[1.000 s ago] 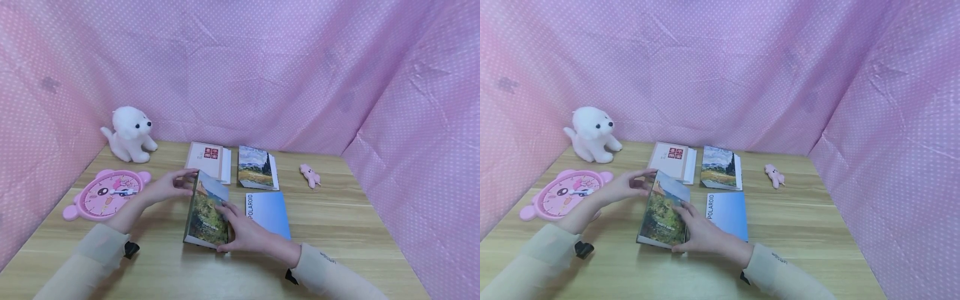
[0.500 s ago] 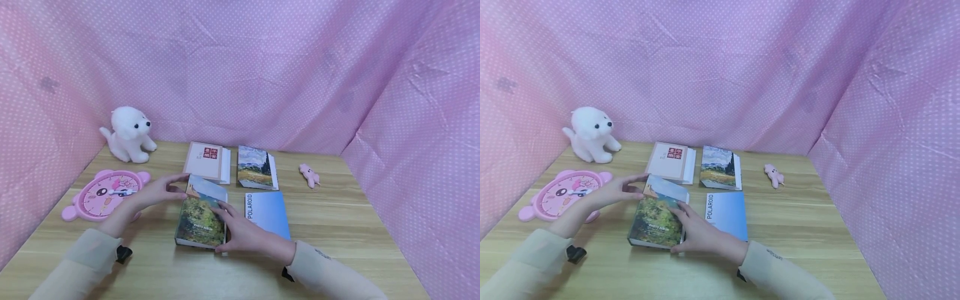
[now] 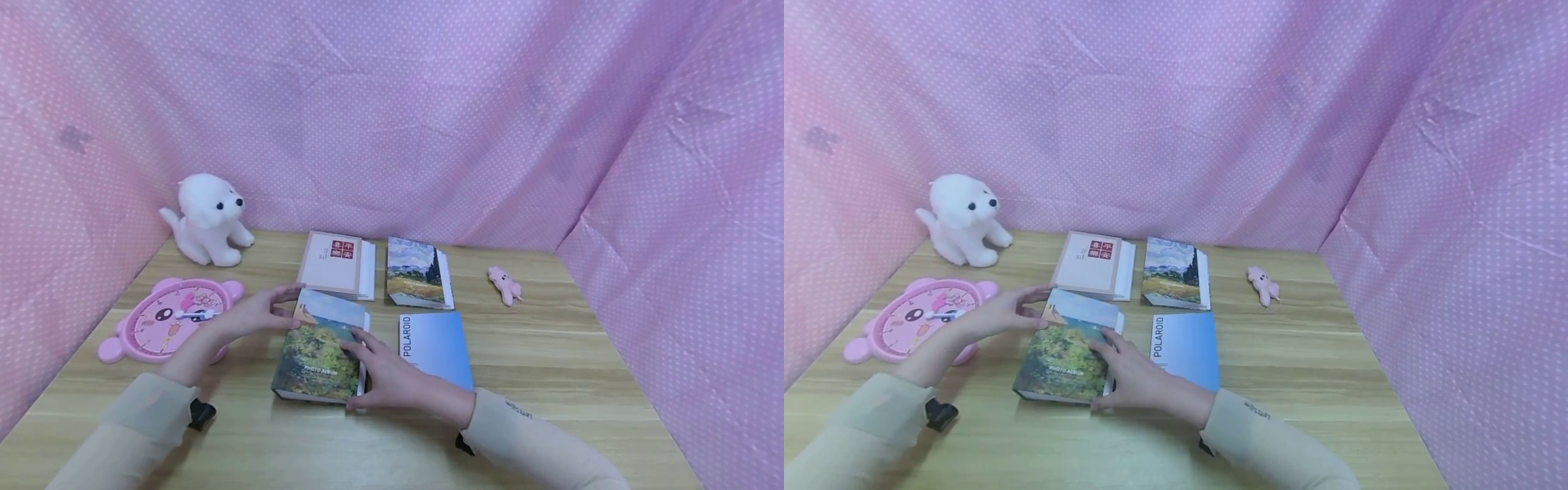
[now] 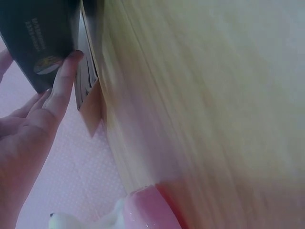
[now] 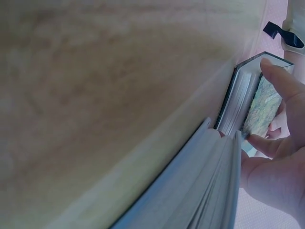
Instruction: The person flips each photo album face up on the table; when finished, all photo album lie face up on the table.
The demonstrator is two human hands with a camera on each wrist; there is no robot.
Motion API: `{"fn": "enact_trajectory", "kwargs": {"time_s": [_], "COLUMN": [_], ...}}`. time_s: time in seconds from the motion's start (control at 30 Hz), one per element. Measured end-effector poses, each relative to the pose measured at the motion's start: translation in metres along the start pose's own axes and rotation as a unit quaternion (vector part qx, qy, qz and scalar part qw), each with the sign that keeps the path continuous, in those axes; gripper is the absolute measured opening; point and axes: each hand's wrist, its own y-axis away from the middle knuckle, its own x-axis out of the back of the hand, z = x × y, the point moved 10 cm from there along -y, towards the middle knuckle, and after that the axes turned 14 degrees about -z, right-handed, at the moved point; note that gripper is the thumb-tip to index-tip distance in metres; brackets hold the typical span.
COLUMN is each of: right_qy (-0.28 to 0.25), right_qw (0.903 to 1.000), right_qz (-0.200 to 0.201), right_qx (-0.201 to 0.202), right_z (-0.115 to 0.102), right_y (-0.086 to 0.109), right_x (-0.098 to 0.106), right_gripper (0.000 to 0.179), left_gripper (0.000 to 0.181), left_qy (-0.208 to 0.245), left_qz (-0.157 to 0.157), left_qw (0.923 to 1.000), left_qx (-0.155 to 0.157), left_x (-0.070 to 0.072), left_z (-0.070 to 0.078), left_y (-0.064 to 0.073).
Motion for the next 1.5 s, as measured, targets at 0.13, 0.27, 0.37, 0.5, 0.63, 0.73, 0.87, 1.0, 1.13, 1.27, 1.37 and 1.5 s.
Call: {"fn": "enact_trajectory", "kwargs": {"time_s": [0.13, 0.27, 0.37, 0.5, 0.63, 0.73, 0.87, 1.0, 1.13, 1.27, 1.37, 1.5], "right_qy": [0.013, 0.02, 0.02, 0.021, 0.028, 0.033, 0.039, 0.03, 0.01, 0.005, 0.013, 0.02], "right_qw": [0.9999, 0.9997, 0.9996, 0.9995, 0.999, 0.9986, 0.9979, 0.998, 0.9984, 0.9988, 0.999, 0.9992], "right_qz": [-0.008, -0.013, -0.015, -0.021, -0.021, -0.018, -0.021, -0.025, -0.033, -0.036, -0.024, -0.005], "right_qx": [0.003, 0.01, 0.011, 0.015, 0.027, 0.038, 0.048, 0.05, 0.046, 0.034, 0.034, 0.034], "right_z": [-0.001, -0.001, 0.0, 0.001, -0.002, -0.003, -0.003, -0.001, 0.001, 0.006, 0.008, 0.014], "right_y": [-0.001, -0.001, -0.001, 0.0, 0.001, 0.001, 0.002, 0.002, 0.005, 0.011, 0.019, 0.03], "right_x": [-0.002, -0.004, -0.003, -0.003, -0.004, -0.004, -0.007, -0.008, -0.006, 0.0, 0.008, 0.02], "right_gripper": [0.094, 0.091, 0.088, 0.081, 0.079, 0.082, 0.084, 0.085, 0.084, 0.082, 0.081, 0.081], "left_gripper": [0.078, 0.074, 0.076, 0.078, 0.079, 0.08, 0.082, 0.082, 0.082, 0.081, 0.084, 0.087], "left_qy": [-0.018, -0.055, -0.061, -0.063, -0.077, -0.089, -0.105, -0.115, -0.132, -0.186, -0.219, -0.21], "left_qz": [-0.003, -0.001, -0.002, -0.007, -0.008, -0.008, -0.015, -0.024, -0.023, -0.002, 0.017, 0.028], "left_qw": [0.9996, 0.9976, 0.997, 0.9967, 0.9952, 0.9936, 0.992, 0.9914, 0.9893, 0.9809, 0.9743, 0.9768], "left_qx": [0.02, 0.041, 0.047, 0.051, 0.059, 0.069, 0.068, 0.058, 0.056, 0.055, 0.049, 0.034], "left_x": [0.0, 0.002, 0.003, 0.004, 0.004, 0.004, 0.003, 0.002, 0.002, 0.002, 0.002, -0.005], "left_z": [-0.005, -0.01, -0.012, -0.015, -0.018, -0.02, -0.023, -0.021, -0.017, -0.007, 0.003, 0.021], "left_y": [0.0, 0.002, 0.003, 0.002, 0.002, 0.002, 0.002, 0.001, 0.003, 0.003, 0.002, -0.001]}}
